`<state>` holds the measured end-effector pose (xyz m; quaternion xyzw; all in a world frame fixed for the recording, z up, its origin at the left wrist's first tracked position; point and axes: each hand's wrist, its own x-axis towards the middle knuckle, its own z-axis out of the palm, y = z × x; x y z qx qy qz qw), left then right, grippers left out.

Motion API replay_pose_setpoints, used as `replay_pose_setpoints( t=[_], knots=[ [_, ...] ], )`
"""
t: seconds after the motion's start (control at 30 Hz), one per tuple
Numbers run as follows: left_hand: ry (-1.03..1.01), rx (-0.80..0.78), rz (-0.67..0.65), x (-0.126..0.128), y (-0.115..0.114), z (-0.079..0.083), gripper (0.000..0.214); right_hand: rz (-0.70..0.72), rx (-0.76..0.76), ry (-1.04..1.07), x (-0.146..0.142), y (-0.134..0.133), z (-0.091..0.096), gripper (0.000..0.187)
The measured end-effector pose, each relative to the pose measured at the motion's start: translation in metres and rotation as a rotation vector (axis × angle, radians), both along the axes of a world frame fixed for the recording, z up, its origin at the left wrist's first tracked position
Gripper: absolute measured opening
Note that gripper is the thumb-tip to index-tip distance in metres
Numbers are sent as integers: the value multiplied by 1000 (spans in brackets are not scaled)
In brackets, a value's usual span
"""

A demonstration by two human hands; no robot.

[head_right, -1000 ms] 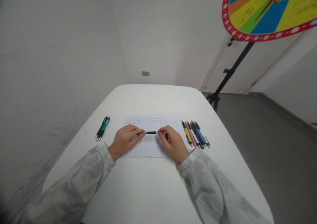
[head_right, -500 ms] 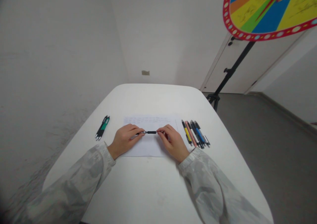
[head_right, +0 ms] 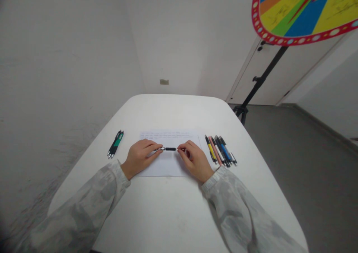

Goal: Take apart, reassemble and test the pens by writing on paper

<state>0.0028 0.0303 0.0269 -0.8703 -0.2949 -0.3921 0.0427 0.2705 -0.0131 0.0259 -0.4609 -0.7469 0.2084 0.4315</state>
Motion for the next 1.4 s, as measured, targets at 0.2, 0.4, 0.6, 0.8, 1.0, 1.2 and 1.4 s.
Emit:
replay_pose_setpoints(
  t=[0.2, 0.4, 0.6, 0.8, 1.0, 1.2, 1.4],
  knots=[
    [9, 64, 27, -2, 2, 1, 16, -29, 7, -47, 1, 0, 0, 13],
    [12, 59, 31, -3, 3, 1, 15, -56, 16, -20, 2, 1, -1, 12],
    [19, 52, 16, -2, 2, 1, 17, -42, 37, -3, 2, 2, -2, 10],
    [13, 53, 13, -1, 2, 1, 17, -34, 42, -8, 2, 2, -4, 8],
    [14, 66, 15, -1, 1, 2, 16, -27, 52, 3, 2, 2, -4, 9],
    [17, 61, 14, -1, 1, 2, 16, -21, 41, 5, 1, 0, -2, 8],
    [28, 67, -12, -1, 1, 1, 16, -15, 44, -37, 1, -1, -2, 9]
  ],
)
